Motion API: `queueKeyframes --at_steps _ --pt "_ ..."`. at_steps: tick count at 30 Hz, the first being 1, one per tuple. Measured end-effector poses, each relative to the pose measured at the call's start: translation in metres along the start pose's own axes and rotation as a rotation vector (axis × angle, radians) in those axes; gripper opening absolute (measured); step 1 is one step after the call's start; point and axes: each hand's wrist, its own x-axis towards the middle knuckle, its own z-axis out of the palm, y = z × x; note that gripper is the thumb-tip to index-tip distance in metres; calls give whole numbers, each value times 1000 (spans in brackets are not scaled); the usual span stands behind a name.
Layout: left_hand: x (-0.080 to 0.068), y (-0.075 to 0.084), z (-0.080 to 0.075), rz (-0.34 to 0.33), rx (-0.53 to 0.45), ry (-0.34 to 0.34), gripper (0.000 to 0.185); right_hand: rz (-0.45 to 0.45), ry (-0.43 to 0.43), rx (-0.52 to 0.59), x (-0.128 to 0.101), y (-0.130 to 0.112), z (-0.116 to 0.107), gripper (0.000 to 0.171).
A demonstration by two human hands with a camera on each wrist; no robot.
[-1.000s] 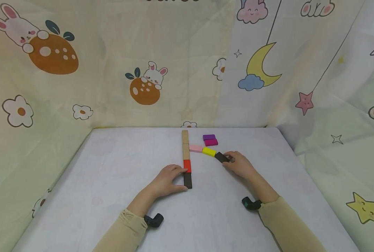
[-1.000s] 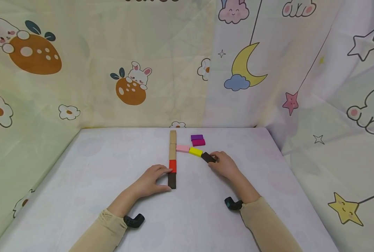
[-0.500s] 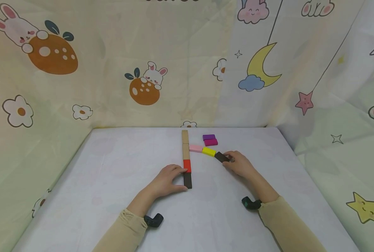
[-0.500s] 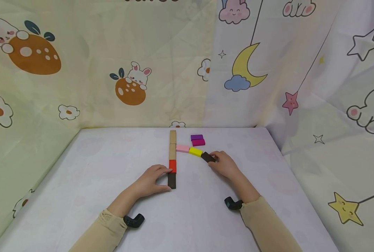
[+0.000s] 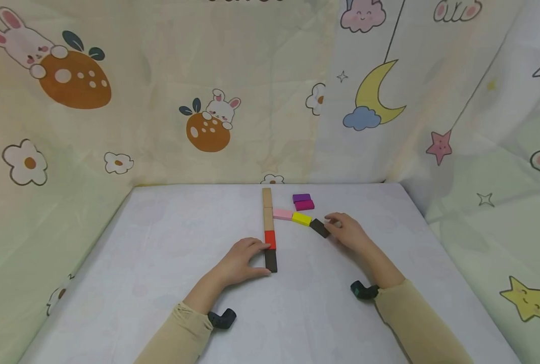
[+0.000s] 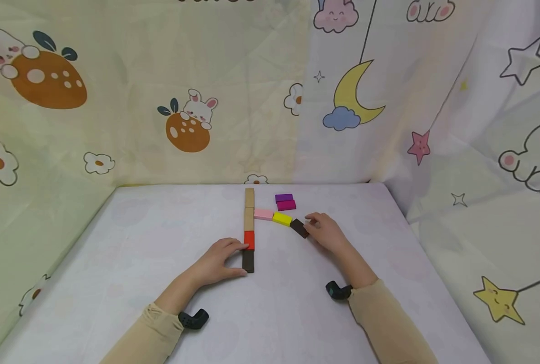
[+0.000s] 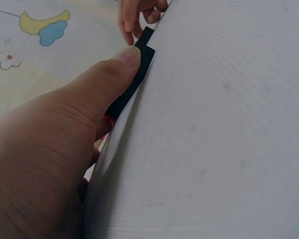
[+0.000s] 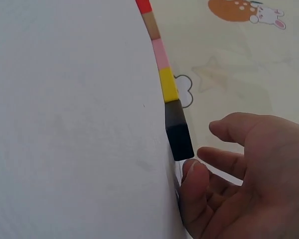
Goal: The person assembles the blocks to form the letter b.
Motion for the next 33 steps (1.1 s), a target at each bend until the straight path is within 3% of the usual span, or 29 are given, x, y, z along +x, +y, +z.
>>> queueKeyframes --at_steps 15,25,33 --pt "0 -3 0 3 -4 5 73 59 -22 88 28 -6 -22 40" --pt "1 -1 0 -12 -7 -12 74 -30 -188 -32 63 -13 -26 43" --pt "1 0 -1 -4 -11 -2 73 -24 -320 -65 77 -11 -24 48"
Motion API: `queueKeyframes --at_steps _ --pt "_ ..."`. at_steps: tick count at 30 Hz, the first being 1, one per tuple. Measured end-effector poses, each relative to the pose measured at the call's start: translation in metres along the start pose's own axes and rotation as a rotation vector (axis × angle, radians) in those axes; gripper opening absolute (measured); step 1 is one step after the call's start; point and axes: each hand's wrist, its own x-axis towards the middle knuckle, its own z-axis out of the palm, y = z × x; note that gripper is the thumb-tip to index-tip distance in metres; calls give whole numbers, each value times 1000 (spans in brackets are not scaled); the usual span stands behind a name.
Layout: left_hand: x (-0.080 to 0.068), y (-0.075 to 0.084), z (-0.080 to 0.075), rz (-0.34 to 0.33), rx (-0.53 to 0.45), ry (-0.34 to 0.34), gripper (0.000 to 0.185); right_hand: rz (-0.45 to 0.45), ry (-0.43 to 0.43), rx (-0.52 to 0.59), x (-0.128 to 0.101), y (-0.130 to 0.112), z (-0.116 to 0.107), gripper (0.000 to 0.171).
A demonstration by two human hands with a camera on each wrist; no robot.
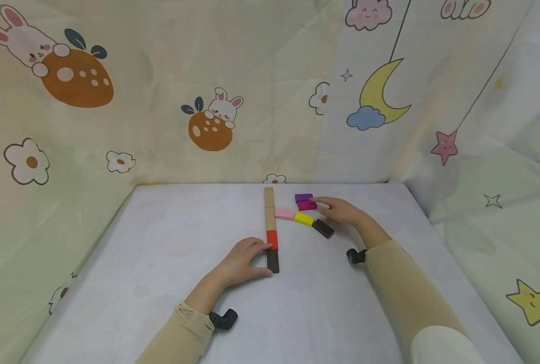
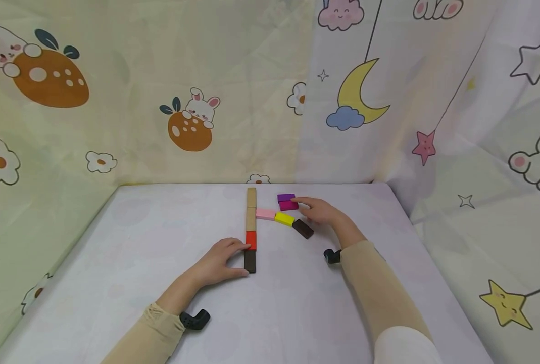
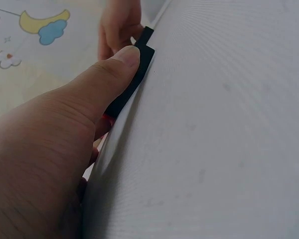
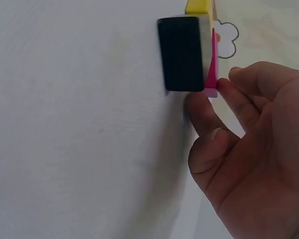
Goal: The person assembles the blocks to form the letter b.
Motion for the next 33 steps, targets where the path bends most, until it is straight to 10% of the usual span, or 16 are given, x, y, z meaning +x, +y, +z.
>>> queueKeyframes --at_steps 33 --pt "1 0 1 7 11 6 73 -68 257 -115 5 16 7 42"
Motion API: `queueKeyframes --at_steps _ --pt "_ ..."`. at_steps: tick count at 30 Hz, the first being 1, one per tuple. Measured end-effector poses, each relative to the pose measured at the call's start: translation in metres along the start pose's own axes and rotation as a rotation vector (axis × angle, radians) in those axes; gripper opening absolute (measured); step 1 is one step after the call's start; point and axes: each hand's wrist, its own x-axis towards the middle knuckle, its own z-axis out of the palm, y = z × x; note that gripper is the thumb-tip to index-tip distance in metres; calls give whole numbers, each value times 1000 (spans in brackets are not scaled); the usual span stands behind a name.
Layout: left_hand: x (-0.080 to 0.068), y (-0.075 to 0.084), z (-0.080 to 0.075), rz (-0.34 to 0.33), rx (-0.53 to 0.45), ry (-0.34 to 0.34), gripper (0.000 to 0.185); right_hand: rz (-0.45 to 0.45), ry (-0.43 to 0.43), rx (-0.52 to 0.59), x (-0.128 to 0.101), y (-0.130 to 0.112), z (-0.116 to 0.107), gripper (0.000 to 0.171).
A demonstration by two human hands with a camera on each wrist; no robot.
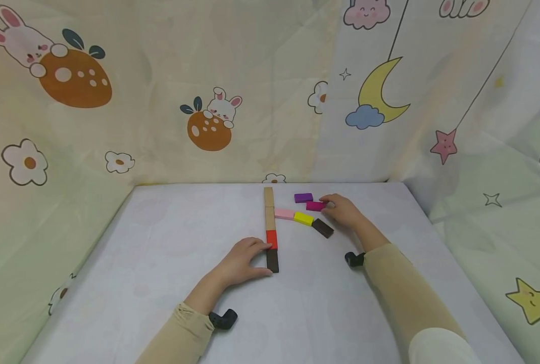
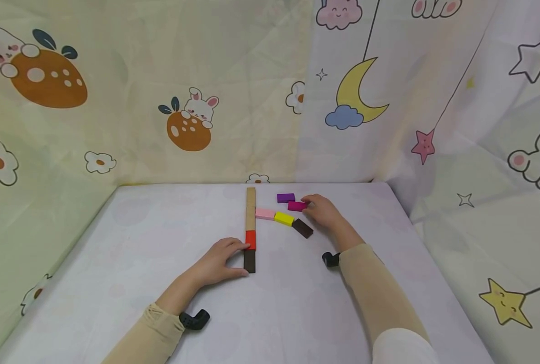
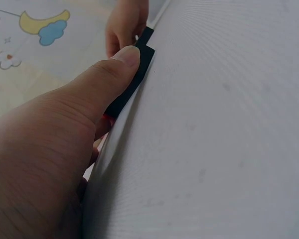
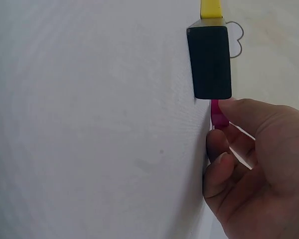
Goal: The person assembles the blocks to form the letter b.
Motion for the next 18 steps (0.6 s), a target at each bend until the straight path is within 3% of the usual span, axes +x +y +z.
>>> queueKeyframes --at_steps 10,18 --pt "0 -3 2 7 6 4 74 51 1 -26 -1 -1 3 42" --pt "0 -3 1 7 17 5 74 160 -33 -79 -6 -13 2 58"
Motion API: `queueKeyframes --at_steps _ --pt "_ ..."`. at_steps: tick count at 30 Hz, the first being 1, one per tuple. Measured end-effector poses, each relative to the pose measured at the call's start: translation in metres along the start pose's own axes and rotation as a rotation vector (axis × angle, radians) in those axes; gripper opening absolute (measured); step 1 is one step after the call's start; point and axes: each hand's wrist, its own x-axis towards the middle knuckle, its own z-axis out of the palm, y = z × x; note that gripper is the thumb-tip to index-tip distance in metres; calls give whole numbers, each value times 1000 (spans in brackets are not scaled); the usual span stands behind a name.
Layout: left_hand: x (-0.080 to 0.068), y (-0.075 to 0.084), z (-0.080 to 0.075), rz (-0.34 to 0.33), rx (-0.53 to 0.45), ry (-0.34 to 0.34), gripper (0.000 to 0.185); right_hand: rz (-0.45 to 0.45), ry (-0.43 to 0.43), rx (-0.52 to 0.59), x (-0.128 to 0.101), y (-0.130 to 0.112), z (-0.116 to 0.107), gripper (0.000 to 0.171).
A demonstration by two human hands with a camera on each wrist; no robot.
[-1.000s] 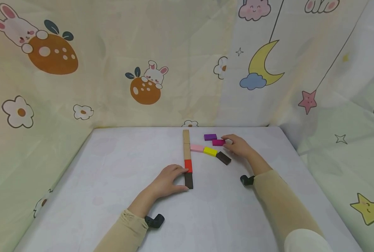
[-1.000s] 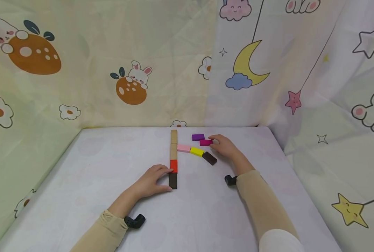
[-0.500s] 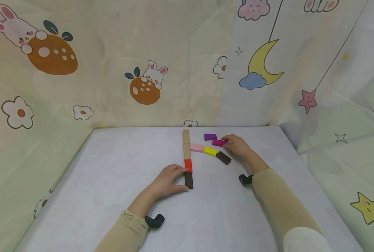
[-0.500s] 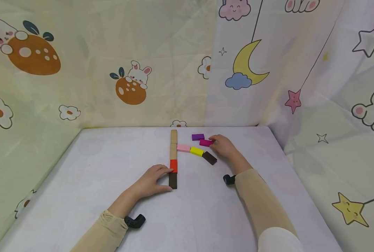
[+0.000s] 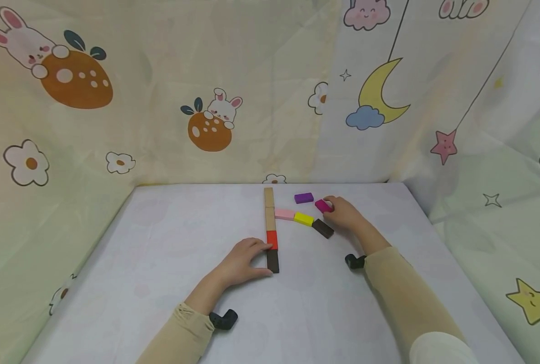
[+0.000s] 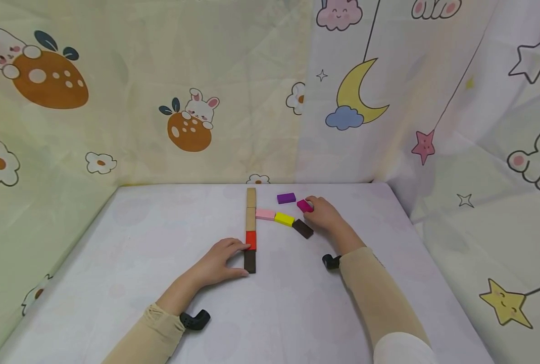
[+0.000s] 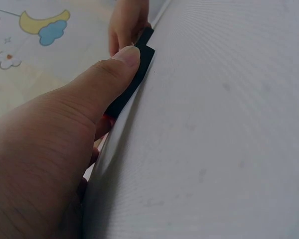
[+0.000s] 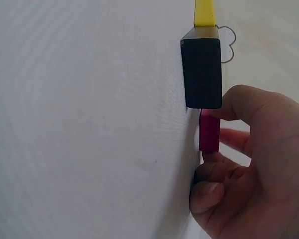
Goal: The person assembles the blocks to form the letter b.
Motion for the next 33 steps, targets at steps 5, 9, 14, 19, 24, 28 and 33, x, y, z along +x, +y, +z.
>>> queueKeyframes --at_steps 5,9,14,19,24,28,33 --pt "0 0 1 10 -5 9 73 -4 -5 -1 -1 0 -1 63" --pt "0 0 2 14 -2 10 74 -84 -6 15 3 8 -2 71" --pt "0 0 1 15 1 7 74 -166 -49 36 6 17 -6 76" --pt "0 0 0 -10 -9 -13 74 -156 -98 71 6 19 -8 72" --pt "0 0 0 -16 -14 -17 75 -198 -84 69 4 18 -9 69" --pt "-1 0 0 -8 -16 -6 74 -155 -87 85 2 19 -10 68" --pt "-1 1 -1 1 -18 4 73 -130 -77 119 0 21 -9 66"
